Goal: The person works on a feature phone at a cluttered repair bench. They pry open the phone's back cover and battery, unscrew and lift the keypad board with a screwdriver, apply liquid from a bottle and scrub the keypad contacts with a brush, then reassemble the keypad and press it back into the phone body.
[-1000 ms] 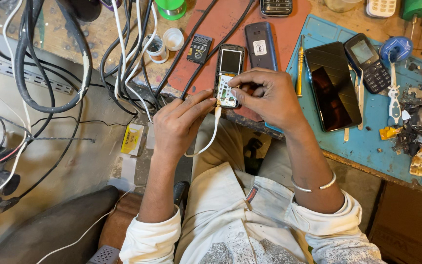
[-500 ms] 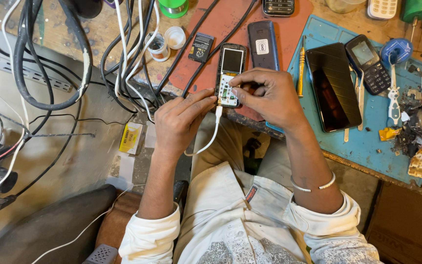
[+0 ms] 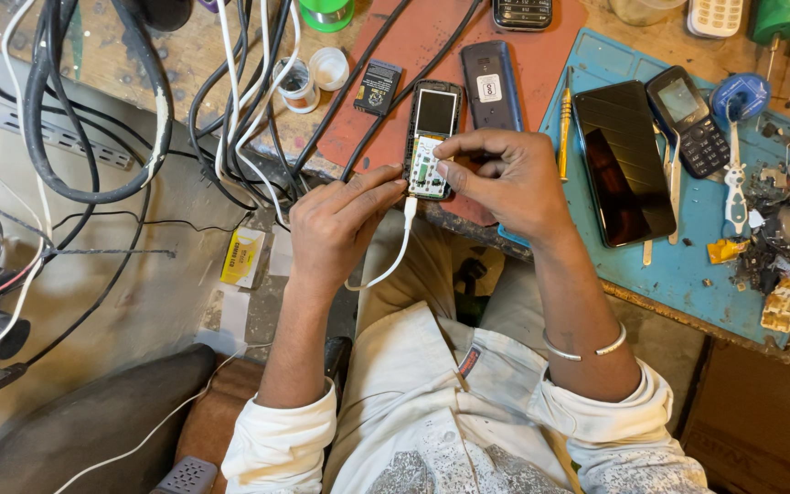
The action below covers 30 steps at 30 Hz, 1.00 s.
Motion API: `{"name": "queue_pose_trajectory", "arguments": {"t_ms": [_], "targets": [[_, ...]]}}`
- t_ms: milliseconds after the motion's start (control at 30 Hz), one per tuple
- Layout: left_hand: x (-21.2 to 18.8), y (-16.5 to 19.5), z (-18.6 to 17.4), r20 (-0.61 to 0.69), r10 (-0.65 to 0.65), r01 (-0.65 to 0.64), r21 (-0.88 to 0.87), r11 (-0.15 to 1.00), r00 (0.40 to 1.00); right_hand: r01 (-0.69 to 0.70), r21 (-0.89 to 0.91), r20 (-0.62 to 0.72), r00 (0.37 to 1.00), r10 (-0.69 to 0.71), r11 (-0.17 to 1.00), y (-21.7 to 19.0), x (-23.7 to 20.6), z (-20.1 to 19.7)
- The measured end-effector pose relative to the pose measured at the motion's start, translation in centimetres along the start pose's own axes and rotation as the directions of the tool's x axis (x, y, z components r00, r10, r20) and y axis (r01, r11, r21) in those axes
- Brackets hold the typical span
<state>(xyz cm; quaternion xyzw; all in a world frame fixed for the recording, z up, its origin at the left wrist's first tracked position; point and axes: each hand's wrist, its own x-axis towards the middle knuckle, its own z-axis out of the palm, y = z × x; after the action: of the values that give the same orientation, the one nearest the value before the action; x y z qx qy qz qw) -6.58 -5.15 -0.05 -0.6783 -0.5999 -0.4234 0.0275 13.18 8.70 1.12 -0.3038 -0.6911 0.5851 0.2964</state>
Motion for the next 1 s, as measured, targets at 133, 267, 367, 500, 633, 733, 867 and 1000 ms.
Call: {"name": "queue_pose_trajectory", "arguments": {"t_ms": [133,267,367,500,633,733,867,1000], "targets": [[0.01,-0.08,-0.01,-0.008,0.008,-0.008,-0.004,1.0,1.0,-0.009,-0.013,-0.001,1.0,0.009,1.0,-0.03,0.0,0.21],[0.0,-0.07,-0.05,0.002,0.003,-0.003,0.001,1.0,1.0,-0.016,-0.026,-0.014,1.0,0.016,1.0,-0.06,-0.03,0.33],[-0.02,0.0,-0.03,0.002,0.0,0.0,0.004,1.0,1.0,-0.041,-0.071,-0.031,0.999,0.039,0.997,0.0,-0.05,0.31],[-0.03,0.1,-0.01,-0.003,-0.008,0.008,0.0,1.0,1.0,0.028,0.001,-0.011,1.0,-0.028,1.0,0.13,0.01,0.28],[0.01,0.12,0.01,-0.003,-0.009,0.009,0.004,1.0,1.0,0.02,-0.012,-0.016,1.0,-0.021,1.0,0.11,0.06,0.33],[0.04,0.15,0.01,-0.008,-0.007,0.007,0.005,1.0,1.0,0.002,-0.029,-0.017,1.0,-0.002,1.0,-0.03,0.02,0.34],[0.03,0.18,-0.05,0.002,-0.008,0.008,0.007,1.0,1.0,-0.05,-0.055,-0.034,0.998,0.048,0.997,-0.18,-0.03,0.36],[0.06,0.18,-0.05,0.001,-0.008,0.008,0.011,1.0,1.0,-0.014,-0.071,-0.027,1.0,0.012,0.997,-0.12,-0.01,0.35]]}}
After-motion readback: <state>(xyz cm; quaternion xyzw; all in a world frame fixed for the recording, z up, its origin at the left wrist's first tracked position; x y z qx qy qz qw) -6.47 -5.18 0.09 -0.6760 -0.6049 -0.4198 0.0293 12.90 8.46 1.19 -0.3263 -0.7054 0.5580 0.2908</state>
